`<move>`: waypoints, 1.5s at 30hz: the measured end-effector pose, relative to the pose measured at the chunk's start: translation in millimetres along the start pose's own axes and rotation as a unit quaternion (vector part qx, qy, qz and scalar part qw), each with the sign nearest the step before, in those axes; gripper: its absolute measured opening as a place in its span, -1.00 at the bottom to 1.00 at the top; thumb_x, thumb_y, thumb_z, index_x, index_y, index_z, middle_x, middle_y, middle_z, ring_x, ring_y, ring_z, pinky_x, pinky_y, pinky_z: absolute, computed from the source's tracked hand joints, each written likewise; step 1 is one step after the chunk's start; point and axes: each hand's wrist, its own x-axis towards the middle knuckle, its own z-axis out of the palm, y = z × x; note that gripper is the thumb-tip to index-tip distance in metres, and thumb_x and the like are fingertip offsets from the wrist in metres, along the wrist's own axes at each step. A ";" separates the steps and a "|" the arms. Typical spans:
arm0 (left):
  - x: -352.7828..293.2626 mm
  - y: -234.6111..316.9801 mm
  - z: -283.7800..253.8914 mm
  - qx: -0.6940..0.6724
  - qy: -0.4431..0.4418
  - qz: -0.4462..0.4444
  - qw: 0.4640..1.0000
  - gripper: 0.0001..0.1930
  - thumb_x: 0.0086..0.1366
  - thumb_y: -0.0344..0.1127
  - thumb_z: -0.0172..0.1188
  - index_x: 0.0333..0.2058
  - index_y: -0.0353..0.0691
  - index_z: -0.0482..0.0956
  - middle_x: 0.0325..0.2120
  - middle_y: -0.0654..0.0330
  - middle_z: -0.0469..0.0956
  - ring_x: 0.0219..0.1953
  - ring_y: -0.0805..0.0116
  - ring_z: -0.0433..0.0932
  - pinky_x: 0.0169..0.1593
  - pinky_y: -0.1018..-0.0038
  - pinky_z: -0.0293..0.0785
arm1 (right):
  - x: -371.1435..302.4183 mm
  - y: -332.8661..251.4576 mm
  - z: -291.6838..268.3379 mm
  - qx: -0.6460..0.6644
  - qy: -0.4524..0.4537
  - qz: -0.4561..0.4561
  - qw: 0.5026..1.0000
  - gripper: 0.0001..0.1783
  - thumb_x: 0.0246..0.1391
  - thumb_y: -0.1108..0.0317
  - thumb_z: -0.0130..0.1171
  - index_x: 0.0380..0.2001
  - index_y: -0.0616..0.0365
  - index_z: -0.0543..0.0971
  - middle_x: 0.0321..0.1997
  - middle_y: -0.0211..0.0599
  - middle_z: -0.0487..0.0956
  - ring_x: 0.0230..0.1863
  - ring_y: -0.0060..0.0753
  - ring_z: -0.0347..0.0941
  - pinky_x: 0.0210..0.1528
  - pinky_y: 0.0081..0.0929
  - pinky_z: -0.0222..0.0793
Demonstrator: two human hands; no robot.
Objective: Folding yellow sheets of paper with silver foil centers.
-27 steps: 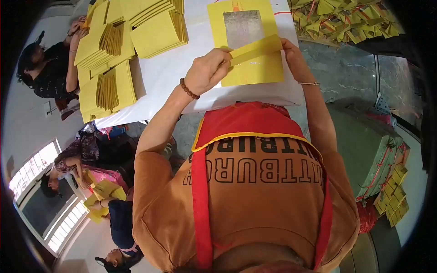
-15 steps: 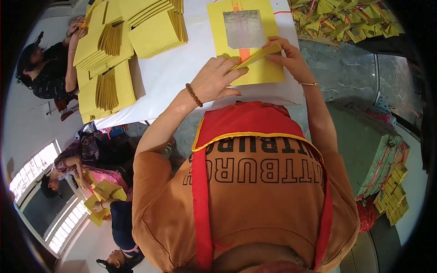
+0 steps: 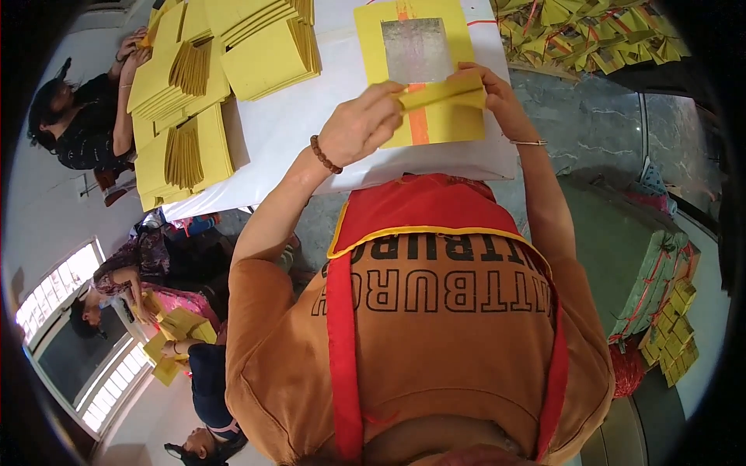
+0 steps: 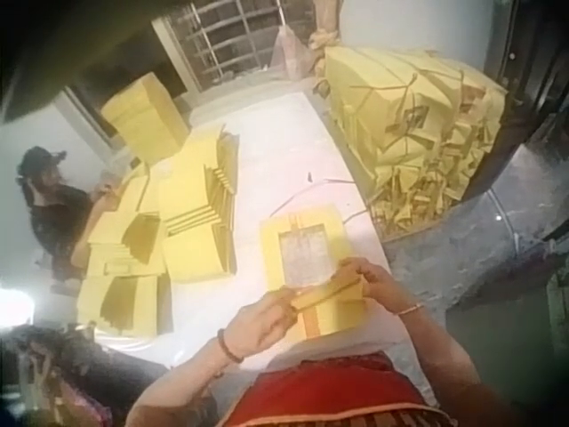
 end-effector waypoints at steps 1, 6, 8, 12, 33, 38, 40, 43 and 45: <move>0.3 -0.4 1.0 -0.038 0.018 -0.068 0.997 -0.85 0.16 -0.40 0.09 -0.27 -0.24 0.43 -0.20 0.04 0.47 -0.41 0.21 0.50 -0.36 0.41 0.45 | -2.6 3.2 0.8 0.071 0.003 0.007 0.997 -0.53 -0.09 0.32 0.27 -0.04 0.13 0.48 0.14 -0.33 0.30 0.22 -0.41 0.13 0.25 -0.45 0.01; -0.4 -1.8 2.8 -0.058 0.031 -0.173 0.983 -0.85 0.19 -0.37 0.08 -0.28 -0.26 0.37 -0.24 0.07 0.50 -0.52 0.16 0.52 -0.42 0.42 0.47 | -0.3 -10.9 22.0 -0.093 0.083 0.039 0.991 -0.47 -0.05 0.33 0.24 0.05 0.15 0.42 0.14 -0.33 0.29 0.22 -0.42 0.13 0.23 -0.48 0.04; 1.3 4.1 -2.3 -0.104 -0.007 -0.252 0.962 -0.73 0.16 -0.30 0.14 -0.20 -0.30 0.38 -0.25 0.00 0.50 -0.42 0.15 0.54 -0.33 0.42 0.46 | -0.9 -5.8 23.0 -0.045 0.101 0.038 0.993 -0.52 -0.01 0.36 0.22 0.02 0.16 0.43 0.12 -0.37 0.32 0.20 -0.47 0.15 0.21 -0.52 0.07; -9.1 -1.8 8.4 -0.107 0.152 -0.112 0.976 -0.56 0.11 -0.22 0.22 -0.09 -0.34 0.37 -0.19 -0.06 0.47 -0.25 0.10 0.50 -0.20 0.34 0.42 | -1.4 0.7 18.1 0.001 0.097 0.065 0.993 -0.56 0.01 0.47 0.15 0.02 0.12 0.43 0.02 -0.41 0.44 0.22 -0.51 0.14 0.21 -0.50 0.05; -4.1 -23.2 21.1 0.228 0.135 -0.090 0.960 -0.57 -0.05 -0.31 0.20 -0.10 0.01 0.52 -0.12 0.16 0.42 -0.09 0.16 0.33 -0.06 0.30 0.15 | 3.2 -6.3 15.3 -0.168 0.015 -0.097 0.981 -0.72 -0.06 0.49 0.13 -0.20 0.05 0.47 0.04 -0.36 0.46 0.23 -0.23 0.15 0.23 -0.37 0.07; -10.9 -22.2 4.4 0.177 0.117 -0.024 0.977 -0.63 0.01 -0.29 0.15 -0.12 -0.04 0.54 -0.13 0.11 0.45 -0.09 0.11 0.39 -0.05 0.30 0.27 | -11.5 -48.3 29.7 -0.383 0.027 -0.169 0.908 -0.76 -0.09 0.49 0.14 -0.29 0.01 0.48 0.00 -0.45 0.49 0.17 -0.18 0.23 0.16 -0.34 0.05; -19.2 -19.5 1.3 0.152 0.084 0.000 0.985 -0.62 0.03 -0.23 0.15 -0.10 -0.07 0.53 -0.11 0.08 0.45 -0.08 0.09 0.41 -0.02 0.30 0.31 | -24.4 -58.3 34.2 -0.410 0.005 -0.174 0.895 -0.78 -0.10 0.46 0.16 -0.31 -0.01 0.47 -0.03 -0.46 0.49 0.15 -0.22 0.26 0.14 -0.35 0.04; -30.2 -3.2 1.4 0.056 0.027 0.012 0.998 -0.65 0.08 -0.29 0.09 -0.11 -0.18 0.52 -0.13 0.05 0.47 -0.10 0.07 0.45 -0.05 0.31 0.38 | -38.0 -60.9 41.7 -0.432 -0.028 -0.165 0.886 -0.79 -0.13 0.40 0.20 -0.35 -0.02 0.47 -0.06 -0.49 0.50 0.11 -0.29 0.30 0.08 -0.37 0.06; -35.3 5.4 2.8 0.049 0.013 -0.007 0.999 -0.66 0.09 -0.29 0.09 -0.12 -0.18 0.52 -0.14 0.06 0.47 -0.09 0.07 0.44 -0.04 0.33 0.39 | -41.3 -53.9 42.0 -0.432 -0.043 -0.147 0.889 -0.77 -0.15 0.37 0.22 -0.34 -0.04 0.47 -0.09 -0.51 0.51 0.05 -0.37 0.35 0.04 -0.37 0.08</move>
